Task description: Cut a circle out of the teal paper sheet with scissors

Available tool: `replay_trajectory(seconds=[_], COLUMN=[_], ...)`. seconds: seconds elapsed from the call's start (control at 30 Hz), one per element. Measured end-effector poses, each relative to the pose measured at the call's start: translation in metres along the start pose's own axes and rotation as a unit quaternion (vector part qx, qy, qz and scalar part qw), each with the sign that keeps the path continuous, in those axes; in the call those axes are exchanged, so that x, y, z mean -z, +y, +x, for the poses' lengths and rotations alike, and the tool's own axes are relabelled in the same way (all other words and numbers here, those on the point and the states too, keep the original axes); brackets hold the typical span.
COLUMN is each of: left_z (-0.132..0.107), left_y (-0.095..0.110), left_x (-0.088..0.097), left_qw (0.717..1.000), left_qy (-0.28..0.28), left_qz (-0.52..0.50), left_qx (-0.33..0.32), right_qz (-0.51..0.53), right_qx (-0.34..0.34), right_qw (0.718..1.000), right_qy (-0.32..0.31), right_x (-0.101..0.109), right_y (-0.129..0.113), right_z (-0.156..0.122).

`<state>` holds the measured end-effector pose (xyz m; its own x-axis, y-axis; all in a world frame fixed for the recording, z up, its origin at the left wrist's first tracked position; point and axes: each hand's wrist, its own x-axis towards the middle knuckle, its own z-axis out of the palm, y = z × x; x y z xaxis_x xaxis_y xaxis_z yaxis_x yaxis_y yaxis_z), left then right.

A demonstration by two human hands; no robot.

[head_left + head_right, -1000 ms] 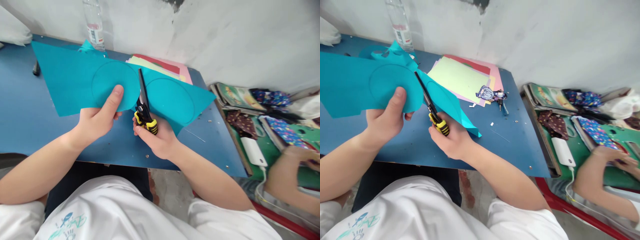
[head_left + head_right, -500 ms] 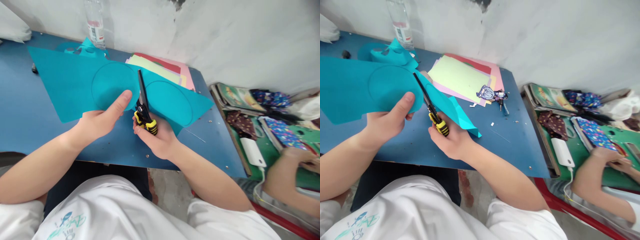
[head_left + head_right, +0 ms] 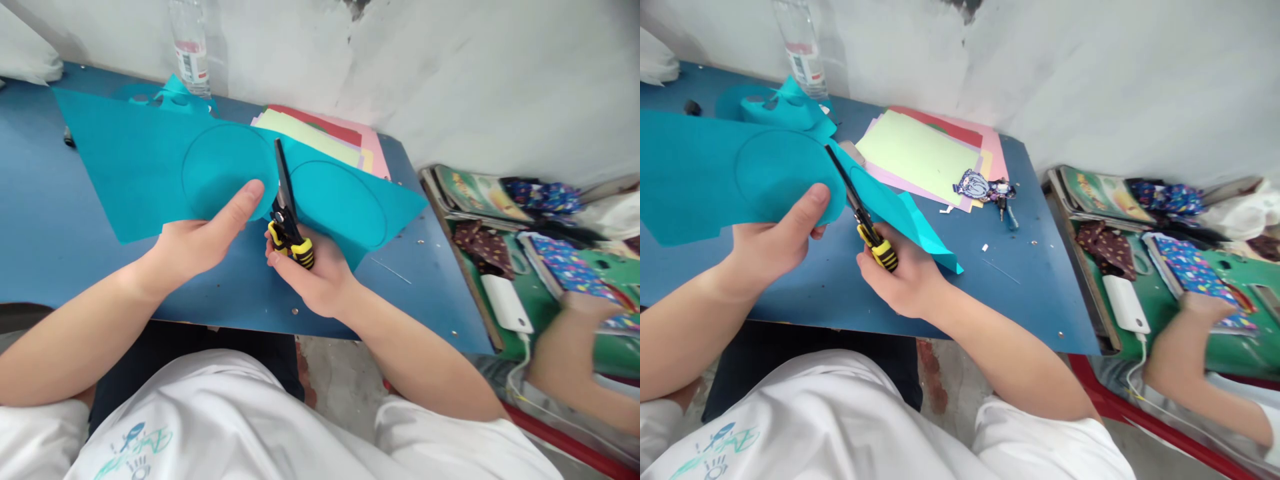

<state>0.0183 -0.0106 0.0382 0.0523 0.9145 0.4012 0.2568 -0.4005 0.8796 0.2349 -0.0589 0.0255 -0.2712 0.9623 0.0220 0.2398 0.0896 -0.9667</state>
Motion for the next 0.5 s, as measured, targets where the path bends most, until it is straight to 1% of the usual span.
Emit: replay_trajectory(seconds=[0.07,0.13,0.2,0.23,0.33,0.5], left_z=[0.0000,0.0000,-0.0001,-0.0004,-0.0013,-0.0018], left_y=[-0.0035,-0.0074,-0.0096,-0.0097,-0.0073,-0.0051], left_x=[-0.0011,-0.0019,-0.0015,-0.0009,0.0017,0.0021], left_qw=[1.000,0.999,0.998,0.999,1.000,0.999], left_qy=[-0.009,-0.014,0.000,-0.013,-0.026,-0.040], left_qz=[-0.011,-0.030,-0.037,-0.026,0.001,-0.007], left_qx=[-0.007,-0.032,-0.052,-0.041,-0.011,-0.017], right_qz=[-0.003,-0.006,-0.007,-0.006,-0.003,0.000], right_qx=[-0.001,-0.001,0.001,0.002,-0.001,-0.007], right_qw=[1.000,1.000,1.000,1.000,1.000,1.000], right_qy=[0.001,0.000,0.000,0.000,-0.001,-0.005], right_x=[0.0001,0.0002,0.0003,0.0003,-0.0001,-0.0007], right_y=[-0.0005,-0.0007,-0.0005,-0.0004,0.0002,0.0002], right_z=[-0.0002,-0.0002,-0.0001,0.0000,0.0002,0.0003])
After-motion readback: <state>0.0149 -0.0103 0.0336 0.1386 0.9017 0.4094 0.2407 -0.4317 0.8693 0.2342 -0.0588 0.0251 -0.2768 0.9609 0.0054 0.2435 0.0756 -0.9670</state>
